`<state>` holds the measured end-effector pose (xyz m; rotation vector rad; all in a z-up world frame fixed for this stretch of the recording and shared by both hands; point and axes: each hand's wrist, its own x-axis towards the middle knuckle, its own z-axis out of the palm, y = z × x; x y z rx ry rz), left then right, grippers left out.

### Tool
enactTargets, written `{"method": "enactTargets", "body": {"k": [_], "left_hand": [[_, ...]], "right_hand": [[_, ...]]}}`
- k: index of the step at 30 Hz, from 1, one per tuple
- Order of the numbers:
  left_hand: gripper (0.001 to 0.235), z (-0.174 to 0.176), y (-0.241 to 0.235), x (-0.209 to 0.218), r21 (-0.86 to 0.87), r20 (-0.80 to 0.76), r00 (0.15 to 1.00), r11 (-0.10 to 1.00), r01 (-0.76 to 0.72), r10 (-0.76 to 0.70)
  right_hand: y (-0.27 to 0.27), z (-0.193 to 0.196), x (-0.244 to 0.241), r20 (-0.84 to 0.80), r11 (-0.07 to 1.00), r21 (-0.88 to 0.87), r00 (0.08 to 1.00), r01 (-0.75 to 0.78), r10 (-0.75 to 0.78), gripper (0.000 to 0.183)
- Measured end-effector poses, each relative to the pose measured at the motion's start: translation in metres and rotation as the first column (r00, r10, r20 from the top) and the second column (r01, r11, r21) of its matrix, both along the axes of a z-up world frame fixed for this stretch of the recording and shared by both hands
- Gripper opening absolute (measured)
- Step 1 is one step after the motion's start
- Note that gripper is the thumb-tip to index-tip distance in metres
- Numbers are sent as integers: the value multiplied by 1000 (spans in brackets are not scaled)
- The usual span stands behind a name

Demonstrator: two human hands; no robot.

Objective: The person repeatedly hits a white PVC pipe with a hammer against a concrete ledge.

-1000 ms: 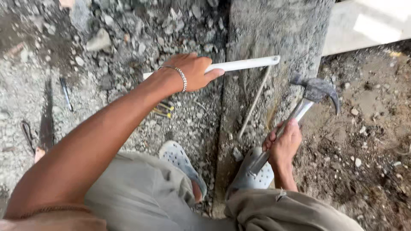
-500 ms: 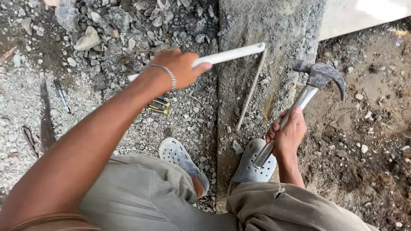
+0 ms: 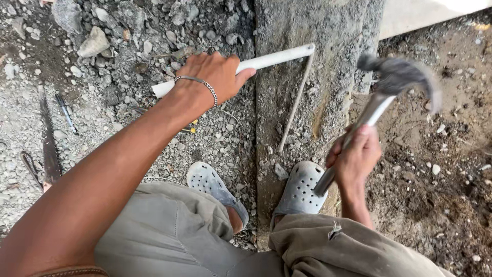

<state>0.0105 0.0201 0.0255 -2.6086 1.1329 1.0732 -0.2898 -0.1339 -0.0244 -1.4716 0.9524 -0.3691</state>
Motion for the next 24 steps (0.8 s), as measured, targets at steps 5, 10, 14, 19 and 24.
{"method": "enactTargets", "body": {"k": [5, 10, 14, 19, 24], "left_hand": [[56, -1, -2, -18, -124, 231, 966, 981, 147, -115], [60, 8, -15, -17, 39, 145, 986, 996, 77, -82], [57, -8, -6, -11, -82, 226, 966, 986, 148, -126], [59, -11, -3, -11, -128, 222, 974, 988, 85, -55], [60, 2, -8, -22, -88, 186, 980, 992, 91, -74]], "right_hand": [[-25, 13, 14, 289, 979, -204, 954, -26, 86, 42], [-17, 14, 54, -572, 918, 207, 719, -339, 395, 39], [-6, 19, 36, -598, 828, 116, 627, -549, 499, 39], [-17, 18, 24, -11, 912, -376, 985, -166, 175, 39], [-21, -1, 38, -355, 942, -194, 915, -275, 193, 29]]}}
